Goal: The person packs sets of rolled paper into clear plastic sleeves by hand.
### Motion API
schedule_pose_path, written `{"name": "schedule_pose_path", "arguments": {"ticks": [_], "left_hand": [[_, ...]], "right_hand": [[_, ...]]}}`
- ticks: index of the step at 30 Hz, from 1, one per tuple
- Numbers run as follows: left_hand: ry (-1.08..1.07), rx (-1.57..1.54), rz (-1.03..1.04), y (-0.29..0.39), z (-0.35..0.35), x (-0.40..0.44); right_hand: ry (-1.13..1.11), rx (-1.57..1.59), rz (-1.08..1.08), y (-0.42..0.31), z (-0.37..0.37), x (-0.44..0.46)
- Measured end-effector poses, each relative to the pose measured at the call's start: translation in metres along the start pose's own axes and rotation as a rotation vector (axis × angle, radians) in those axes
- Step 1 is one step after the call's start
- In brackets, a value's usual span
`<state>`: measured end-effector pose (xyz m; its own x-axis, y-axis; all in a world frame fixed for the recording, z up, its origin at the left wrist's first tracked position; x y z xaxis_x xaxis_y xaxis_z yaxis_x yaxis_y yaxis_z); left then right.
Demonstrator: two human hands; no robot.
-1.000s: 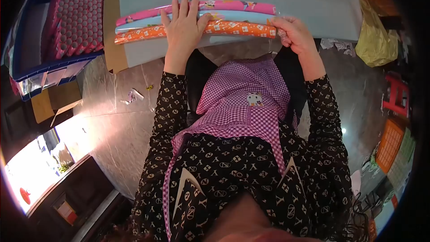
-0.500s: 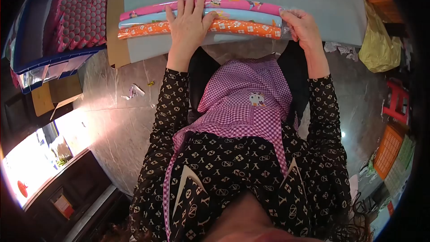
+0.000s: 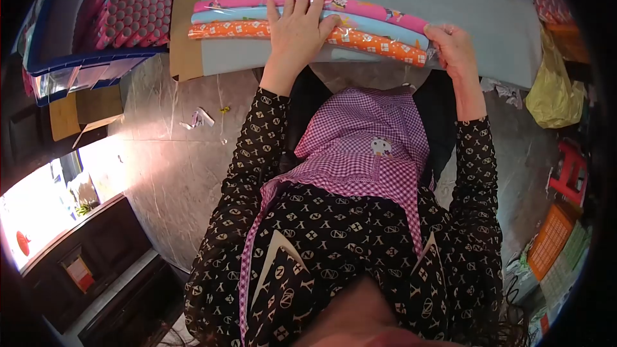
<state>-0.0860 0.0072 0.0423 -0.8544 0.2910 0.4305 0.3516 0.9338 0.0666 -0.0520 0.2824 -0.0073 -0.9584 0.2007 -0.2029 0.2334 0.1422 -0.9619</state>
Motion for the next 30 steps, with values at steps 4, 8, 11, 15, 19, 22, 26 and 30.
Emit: {"name": "schedule_pose_path", "arguments": {"ticks": [4, 8, 11, 15, 19, 22, 26, 30], "left_hand": [[-0.028, 0.003, -0.002, 0.002, 0.0, 0.0], [-0.036, 0.02, -0.008, 0.001, 0.001, 0.0], [0.013, -0.02, 0.0, 0.001, -0.002, 0.0], [0.028, -0.03, 0.011, 0.001, -0.002, -0.001], [0.042, -0.018, 0.015, 0.002, -0.003, 0.0], [0.058, -0.013, 0.017, 0.002, -0.005, 0.0], [-0.014, -0.007, -0.016, 0.002, -0.005, 0.0], [0.065, -0.002, 0.012, 0.002, -0.006, 0.0]], "right_hand": [[0.002, 0.03, -0.012, 0.002, 0.0, 0.001], [0.02, 0.035, -0.03, 0.001, 0.001, -0.002], [0.03, 0.003, -0.048, -0.003, -0.002, -0.012], [-0.013, -0.046, 0.004, 0.011, -0.008, -0.025], [-0.052, -0.011, 0.014, 0.011, 0.0, -0.03], [-0.062, -0.006, 0.01, 0.013, 0.003, -0.026], [-0.025, 0.08, 0.007, 0.017, 0.004, -0.025], [-0.02, 0.115, 0.018, 0.021, 0.005, -0.022]]}}
Point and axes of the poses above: each hand's wrist, its own x-axis towards the middle knuckle, its own z-axis out of the palm, y = z × x, the point moved 9 cm from there along x, towards the middle knuckle, and after that the axes turned 8 degrees about -z, right-handed, at the moved point
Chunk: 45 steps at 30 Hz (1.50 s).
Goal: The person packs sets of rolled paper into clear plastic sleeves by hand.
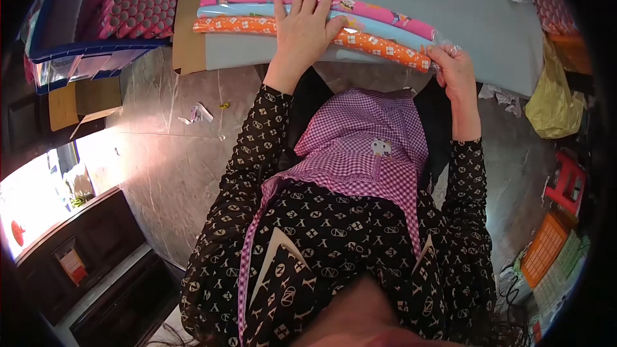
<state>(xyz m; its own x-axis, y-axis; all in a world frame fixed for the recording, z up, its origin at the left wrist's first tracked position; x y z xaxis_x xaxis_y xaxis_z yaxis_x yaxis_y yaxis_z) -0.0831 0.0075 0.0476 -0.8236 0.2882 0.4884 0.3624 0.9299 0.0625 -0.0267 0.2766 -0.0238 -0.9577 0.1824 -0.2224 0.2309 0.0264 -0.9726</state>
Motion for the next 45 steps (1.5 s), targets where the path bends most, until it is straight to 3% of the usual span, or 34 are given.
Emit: {"name": "schedule_pose_path", "arguments": {"ticks": [23, 28, 31, 35, 36, 38, 39, 41, 45], "left_hand": [[-0.096, 0.016, -0.028, -0.003, 0.003, 0.0], [-0.072, 0.011, -0.009, -0.002, 0.003, -0.002], [-0.033, 0.007, 0.02, -0.002, 0.004, -0.002], [-0.083, 0.031, 0.003, 0.002, 0.005, 0.0], [-0.094, 0.04, -0.001, 0.001, 0.006, -0.001], [-0.101, 0.039, 0.004, 0.003, 0.005, -0.001], [-0.11, 0.036, 0.002, 0.002, 0.005, -0.001], [-0.112, 0.035, 0.008, 0.004, 0.003, 0.0], [-0.11, 0.039, 0.014, 0.005, 0.004, -0.001]], "right_hand": [[-0.014, 0.094, 0.022, -0.003, 0.006, -0.006], [0.026, 0.061, 0.011, -0.002, -0.037, -0.014], [0.167, 0.082, -0.013, -0.013, -0.07, -0.025], [0.517, -0.124, -0.298, -0.064, -0.103, -0.051], [0.525, -0.12, -0.298, -0.071, -0.099, -0.056], [0.46, -0.502, -0.616, -0.113, -0.074, -0.069], [0.469, -0.497, -0.613, -0.116, -0.067, -0.069], [0.0, -0.973, -1.036, -0.135, 0.005, -0.077], [-0.176, -1.295, -0.809, -0.088, 0.022, -0.058]]}}
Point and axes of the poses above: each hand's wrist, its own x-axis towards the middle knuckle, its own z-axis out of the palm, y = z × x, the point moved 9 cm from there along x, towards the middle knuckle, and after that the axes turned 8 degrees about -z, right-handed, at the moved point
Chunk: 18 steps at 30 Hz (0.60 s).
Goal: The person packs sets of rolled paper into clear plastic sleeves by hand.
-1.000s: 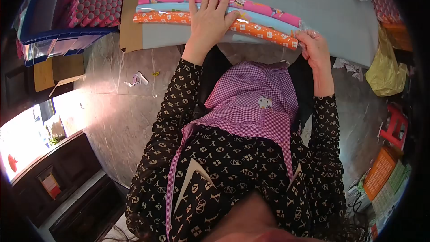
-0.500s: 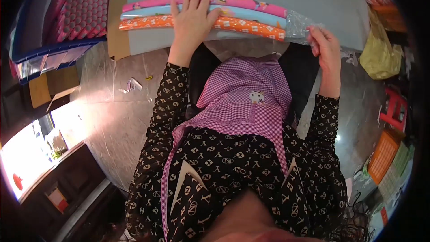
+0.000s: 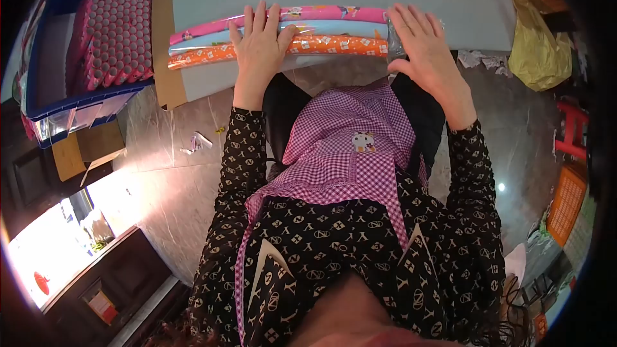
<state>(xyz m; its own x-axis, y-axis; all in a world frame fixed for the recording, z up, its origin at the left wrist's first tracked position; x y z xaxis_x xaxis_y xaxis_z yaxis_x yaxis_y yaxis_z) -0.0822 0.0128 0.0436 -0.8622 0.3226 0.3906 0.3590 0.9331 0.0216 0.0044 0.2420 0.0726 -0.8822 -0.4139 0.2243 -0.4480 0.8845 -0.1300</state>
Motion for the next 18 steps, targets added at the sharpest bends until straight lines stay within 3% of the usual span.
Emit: {"name": "schedule_pose_path", "arguments": {"ticks": [7, 9, 11, 14, 18], "left_hand": [[0.017, -0.023, -0.005, 0.002, -0.009, 0.001], [-0.011, 0.009, -0.005, 0.002, -0.006, 0.001], [-0.074, -0.009, -0.025, 0.001, -0.004, 0.001], [-0.075, -0.037, -0.075, -0.002, -0.011, -0.001], [-0.089, -0.388, -0.164, -0.02, -0.009, -0.004]], "right_hand": [[0.046, 0.08, 0.041, 0.019, 0.013, 0.005], [-0.063, 0.109, 0.201, 0.031, 0.028, 0.008], [0.051, 0.199, 0.141, 0.031, 0.028, 0.006], [0.066, 0.308, 0.215, 0.03, 0.027, -0.001], [0.05, 0.425, 0.283, 0.033, 0.03, -0.01]]}}
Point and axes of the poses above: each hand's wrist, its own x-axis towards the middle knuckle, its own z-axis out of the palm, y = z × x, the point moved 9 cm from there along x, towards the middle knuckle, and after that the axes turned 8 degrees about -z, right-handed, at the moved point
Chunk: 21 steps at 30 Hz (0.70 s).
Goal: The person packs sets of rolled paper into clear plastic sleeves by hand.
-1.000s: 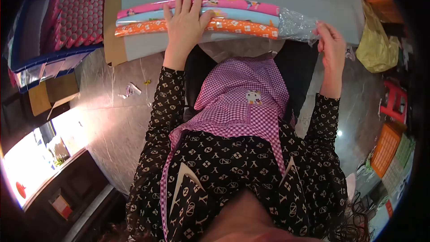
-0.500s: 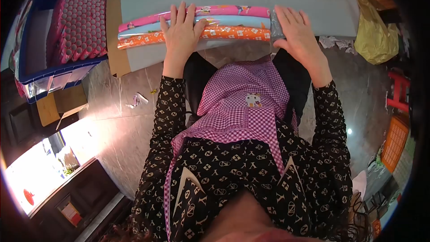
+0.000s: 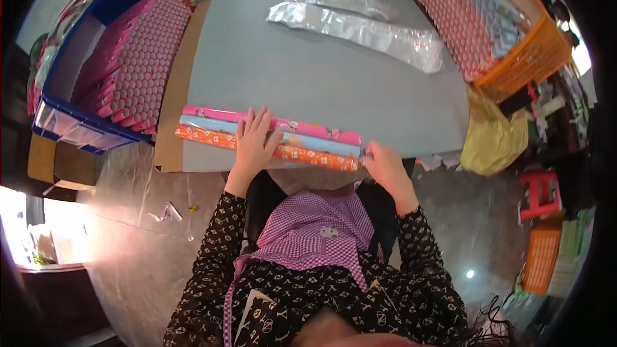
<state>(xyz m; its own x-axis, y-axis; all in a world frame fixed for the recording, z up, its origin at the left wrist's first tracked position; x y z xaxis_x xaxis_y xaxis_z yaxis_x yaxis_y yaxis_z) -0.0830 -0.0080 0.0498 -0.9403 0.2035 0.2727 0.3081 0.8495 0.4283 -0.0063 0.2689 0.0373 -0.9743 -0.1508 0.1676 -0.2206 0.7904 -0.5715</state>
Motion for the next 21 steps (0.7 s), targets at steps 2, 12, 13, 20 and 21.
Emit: {"name": "schedule_pose_path", "arguments": {"ticks": [2, 12, 13, 20, 21], "left_hand": [[-0.028, -0.218, -0.036, -0.006, -0.001, 0.0], [0.018, -0.239, -0.055, -0.017, -0.008, -0.005], [0.018, -0.24, -0.042, -0.016, -0.008, -0.005], [0.131, -0.358, 0.005, -0.017, -0.018, -0.007], [0.131, -0.358, -0.001, -0.015, -0.023, -0.009]], "right_hand": [[-0.066, 0.04, 0.035, 0.003, 0.003, -0.005], [-0.613, 0.659, 0.2, -0.017, 0.044, -0.045], [-0.622, 0.648, 0.196, -0.015, 0.047, -0.049], [-0.528, 0.912, 0.244, -0.01, 0.061, -0.067], [-0.405, 0.983, 0.304, 0.002, 0.062, -0.068]]}}
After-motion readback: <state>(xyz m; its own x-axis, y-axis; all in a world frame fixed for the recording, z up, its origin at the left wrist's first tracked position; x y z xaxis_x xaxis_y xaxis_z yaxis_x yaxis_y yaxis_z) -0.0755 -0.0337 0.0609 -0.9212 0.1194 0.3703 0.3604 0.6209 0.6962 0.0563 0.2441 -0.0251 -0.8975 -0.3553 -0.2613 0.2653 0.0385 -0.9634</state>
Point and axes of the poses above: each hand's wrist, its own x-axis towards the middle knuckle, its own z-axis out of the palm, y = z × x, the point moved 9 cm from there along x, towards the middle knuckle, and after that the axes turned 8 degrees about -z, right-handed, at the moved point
